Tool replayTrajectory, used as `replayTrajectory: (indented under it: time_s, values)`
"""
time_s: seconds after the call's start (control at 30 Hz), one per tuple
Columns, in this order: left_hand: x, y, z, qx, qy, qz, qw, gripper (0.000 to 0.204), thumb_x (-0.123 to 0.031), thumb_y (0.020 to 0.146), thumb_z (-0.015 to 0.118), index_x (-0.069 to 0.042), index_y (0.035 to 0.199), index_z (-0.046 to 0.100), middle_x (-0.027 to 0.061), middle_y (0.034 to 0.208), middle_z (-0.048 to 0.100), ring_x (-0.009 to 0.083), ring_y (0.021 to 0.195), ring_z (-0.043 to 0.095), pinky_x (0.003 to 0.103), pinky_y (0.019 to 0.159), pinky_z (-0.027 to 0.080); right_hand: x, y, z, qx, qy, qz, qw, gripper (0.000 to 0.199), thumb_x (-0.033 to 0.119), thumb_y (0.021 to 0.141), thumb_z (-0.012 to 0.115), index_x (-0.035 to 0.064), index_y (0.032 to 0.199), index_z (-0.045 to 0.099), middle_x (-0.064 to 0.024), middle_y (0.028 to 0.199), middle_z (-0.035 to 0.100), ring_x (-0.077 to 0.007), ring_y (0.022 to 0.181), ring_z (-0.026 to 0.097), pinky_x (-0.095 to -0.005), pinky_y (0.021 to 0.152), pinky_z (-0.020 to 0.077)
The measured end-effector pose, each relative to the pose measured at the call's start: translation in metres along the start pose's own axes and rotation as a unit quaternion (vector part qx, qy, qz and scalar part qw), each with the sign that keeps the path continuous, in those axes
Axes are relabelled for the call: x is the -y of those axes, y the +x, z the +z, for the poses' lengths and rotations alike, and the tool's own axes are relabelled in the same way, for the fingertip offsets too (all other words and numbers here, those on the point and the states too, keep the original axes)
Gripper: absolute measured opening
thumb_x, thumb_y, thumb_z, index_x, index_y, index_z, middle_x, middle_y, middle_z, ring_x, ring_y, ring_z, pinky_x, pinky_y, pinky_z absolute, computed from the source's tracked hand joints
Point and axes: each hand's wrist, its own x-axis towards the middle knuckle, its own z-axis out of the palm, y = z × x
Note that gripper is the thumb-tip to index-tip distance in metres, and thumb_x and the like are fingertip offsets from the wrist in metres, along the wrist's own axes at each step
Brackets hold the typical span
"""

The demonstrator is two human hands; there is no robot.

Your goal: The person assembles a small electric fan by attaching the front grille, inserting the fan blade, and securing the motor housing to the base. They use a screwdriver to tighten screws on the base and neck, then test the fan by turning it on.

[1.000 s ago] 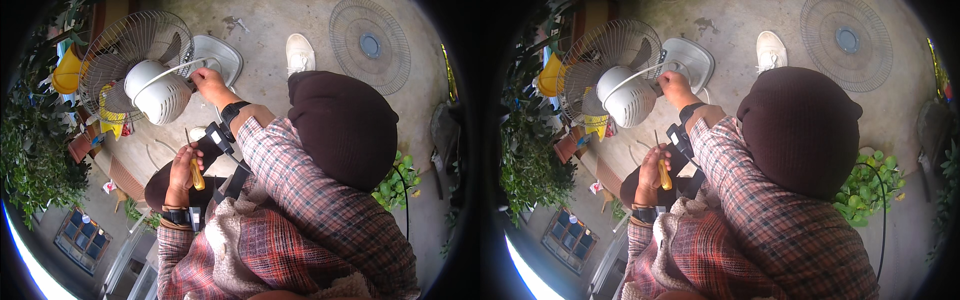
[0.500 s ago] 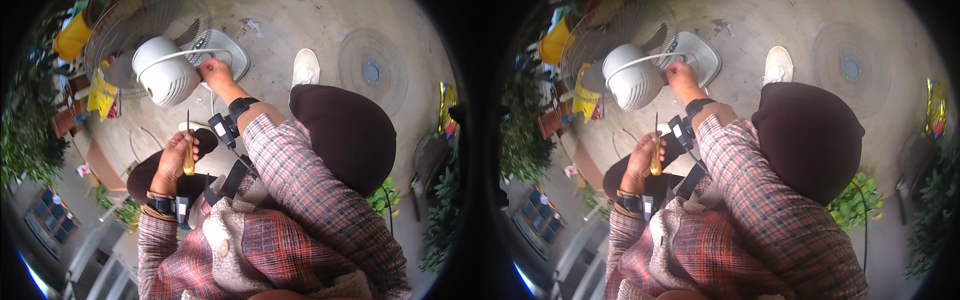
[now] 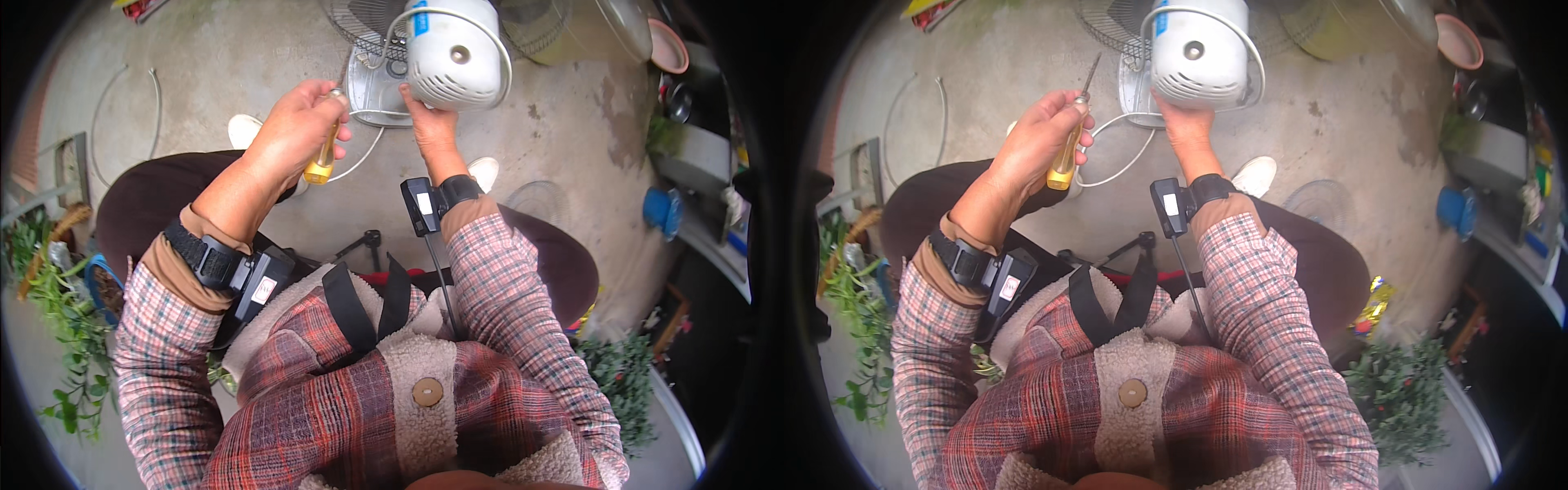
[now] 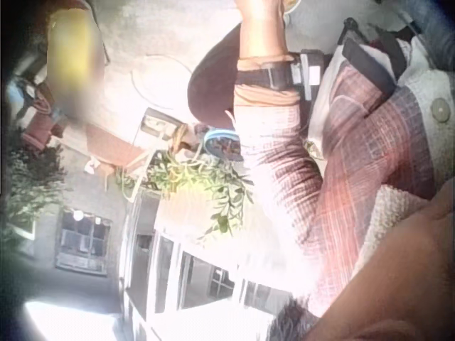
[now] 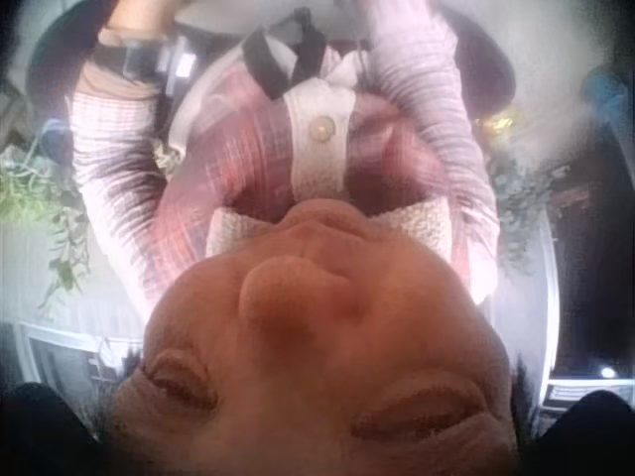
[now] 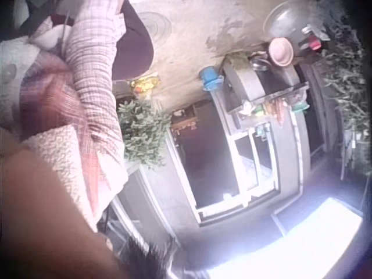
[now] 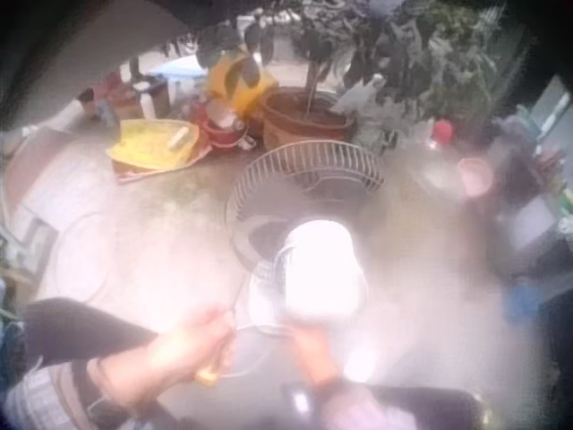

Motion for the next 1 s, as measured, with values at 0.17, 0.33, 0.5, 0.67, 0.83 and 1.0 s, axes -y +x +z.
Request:
replayTrajectory:
  time_s: [0.17, 0.33, 0.5, 0.67, 0.83, 1.0]
  values:
    - [-0.014, -0.010, 0.016, 0.052, 0.015, -0.001, 0.999, 0.046, -0.018, 0.095, 0.053, 0.006, 0.131, 0.040, 0.0068, 0.096, 0.055, 0.0113, 0.077, 0.055, 0.026, 0.061, 0.050, -0.006, 0.021, -0.029, -0.056, -0.030, -0.030, 0.998, 0.038, 0.006, 0.085, 0.067, -0.0009, 0.121, 0.058, -0.0089, 0.118, 0.061, -0.0182, 0.107, 0.055, -0.0302, 0.093, 0.0425]
    - [0.000, -0.018, 0.024, 0.076, 0.056, 0.008, 0.996, 0.041, -0.016, 0.095, 0.052, 0.006, 0.128, 0.043, 0.0071, 0.094, 0.056, 0.0099, 0.072, 0.055, 0.026, 0.057, 0.049, -0.013, 0.031, -0.040, -0.077, 0.016, -0.043, 0.996, 0.041, 0.005, 0.086, 0.067, -0.0012, 0.125, 0.054, -0.0077, 0.121, 0.059, -0.0192, 0.107, 0.054, -0.0313, 0.094, 0.0426]
    - [0.017, -0.022, 0.033, 0.075, 0.120, 0.093, 0.986, 0.036, -0.015, 0.094, 0.053, 0.002, 0.125, 0.046, 0.0049, 0.083, 0.056, 0.0098, 0.066, 0.053, 0.026, 0.054, 0.048, -0.001, 0.036, -0.055, -0.085, 0.024, -0.046, 0.995, 0.043, 0.008, 0.089, 0.067, 0.0022, 0.128, 0.050, -0.0069, 0.122, 0.055, -0.0166, 0.108, 0.053, -0.0325, 0.092, 0.0452]
    - [0.016, -0.032, 0.034, 0.101, 0.114, 0.073, 0.986, 0.034, -0.014, 0.093, 0.053, 0.000, 0.124, 0.047, 0.0049, 0.079, 0.055, 0.0102, 0.065, 0.053, 0.027, 0.054, 0.048, 0.017, 0.046, -0.069, -0.110, 0.073, 0.002, 0.991, 0.040, 0.018, 0.091, 0.067, 0.0078, 0.126, 0.050, -0.0053, 0.119, 0.056, -0.0182, 0.108, 0.054, -0.0385, 0.088, 0.0471]
    - [0.013, -0.033, 0.035, 0.100, 0.128, 0.056, 0.985, 0.034, -0.013, 0.093, 0.053, 0.001, 0.123, 0.047, 0.0050, 0.079, 0.054, 0.0104, 0.065, 0.053, 0.027, 0.053, 0.048, 0.018, 0.049, -0.083, -0.128, 0.148, 0.039, 0.980, 0.043, 0.029, 0.093, 0.064, 0.0069, 0.128, 0.051, -0.0060, 0.122, 0.055, -0.0198, 0.111, 0.054, -0.0420, 0.091, 0.0456]
    - [0.011, -0.032, 0.034, 0.099, 0.145, 0.039, 0.984, 0.035, -0.014, 0.092, 0.053, 0.000, 0.123, 0.047, 0.0053, 0.080, 0.054, 0.0106, 0.067, 0.054, 0.027, 0.054, 0.048, 0.014, 0.047, -0.096, -0.145, 0.173, 0.062, 0.972, 0.050, 0.032, 0.096, 0.060, 0.0075, 0.136, 0.042, -0.0089, 0.132, 0.050, -0.0259, 0.120, 0.051, -0.0511, 0.100, 0.0423]
